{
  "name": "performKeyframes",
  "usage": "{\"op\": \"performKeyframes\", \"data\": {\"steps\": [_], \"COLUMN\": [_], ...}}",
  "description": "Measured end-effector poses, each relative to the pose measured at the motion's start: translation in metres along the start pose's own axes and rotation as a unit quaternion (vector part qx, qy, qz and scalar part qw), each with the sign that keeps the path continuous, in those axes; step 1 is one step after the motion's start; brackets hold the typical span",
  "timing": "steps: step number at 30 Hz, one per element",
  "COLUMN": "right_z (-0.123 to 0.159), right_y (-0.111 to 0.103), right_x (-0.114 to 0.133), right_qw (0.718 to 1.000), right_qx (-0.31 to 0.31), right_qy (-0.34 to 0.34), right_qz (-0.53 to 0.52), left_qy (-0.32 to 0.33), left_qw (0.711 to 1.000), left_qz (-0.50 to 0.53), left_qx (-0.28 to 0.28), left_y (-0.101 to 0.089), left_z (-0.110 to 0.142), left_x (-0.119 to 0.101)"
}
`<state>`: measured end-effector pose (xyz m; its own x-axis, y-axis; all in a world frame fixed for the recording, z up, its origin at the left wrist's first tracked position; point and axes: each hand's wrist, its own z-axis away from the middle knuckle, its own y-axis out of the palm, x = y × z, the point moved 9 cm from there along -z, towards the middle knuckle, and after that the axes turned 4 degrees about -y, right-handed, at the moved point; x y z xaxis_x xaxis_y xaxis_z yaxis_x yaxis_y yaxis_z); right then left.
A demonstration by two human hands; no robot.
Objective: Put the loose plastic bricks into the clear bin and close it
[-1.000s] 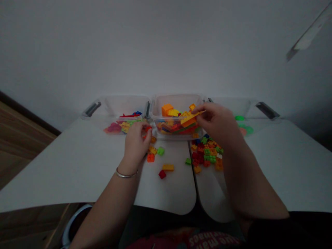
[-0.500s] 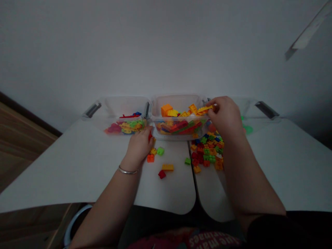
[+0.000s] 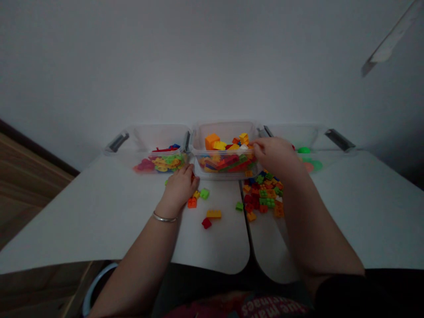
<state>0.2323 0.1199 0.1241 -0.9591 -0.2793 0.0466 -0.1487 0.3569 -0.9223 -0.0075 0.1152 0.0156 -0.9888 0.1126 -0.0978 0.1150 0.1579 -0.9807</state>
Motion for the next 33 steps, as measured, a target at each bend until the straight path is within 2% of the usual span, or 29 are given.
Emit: {"op": "performKeyframes", "data": {"steps": [7,13,18,20,27,30,33], "right_z": [0.000,0.000,0.000,0.001,0.008,0.012,0.015], "right_y": [0.006,0.006,0.005,0.001,-0.029,-0.037,-0.039], "right_x": [0.007,0.009,0.008,0.006,-0.001,0.009,0.020], "right_qw": [0.998,0.998,0.999,0.999,0.977,0.968,0.965], "right_qx": [0.023,0.029,0.027,0.000,-0.174,-0.194,-0.178], "right_qy": [-0.021,-0.021,-0.021,-0.019,-0.027,-0.055,-0.074], "right_qz": [0.048,0.044,0.012,-0.026,-0.120,-0.149,-0.180], "left_qy": [-0.026,-0.035,-0.058,-0.072,-0.074,-0.055,-0.043], "left_qw": [0.999,0.999,0.996,0.994,0.996,0.998,0.998], "left_qz": [-0.033,-0.041,-0.071,-0.078,-0.016,0.007,0.037], "left_qx": [-0.014,-0.005,-0.021,-0.014,0.048,0.041,0.028], "left_y": [-0.015,-0.015,-0.017,-0.015,-0.003,-0.006,-0.010], "left_z": [0.005,0.005,0.006,0.006,0.004,0.003,0.004], "left_x": [0.001,0.005,0.010,0.013,0.015,0.011,0.009]}}
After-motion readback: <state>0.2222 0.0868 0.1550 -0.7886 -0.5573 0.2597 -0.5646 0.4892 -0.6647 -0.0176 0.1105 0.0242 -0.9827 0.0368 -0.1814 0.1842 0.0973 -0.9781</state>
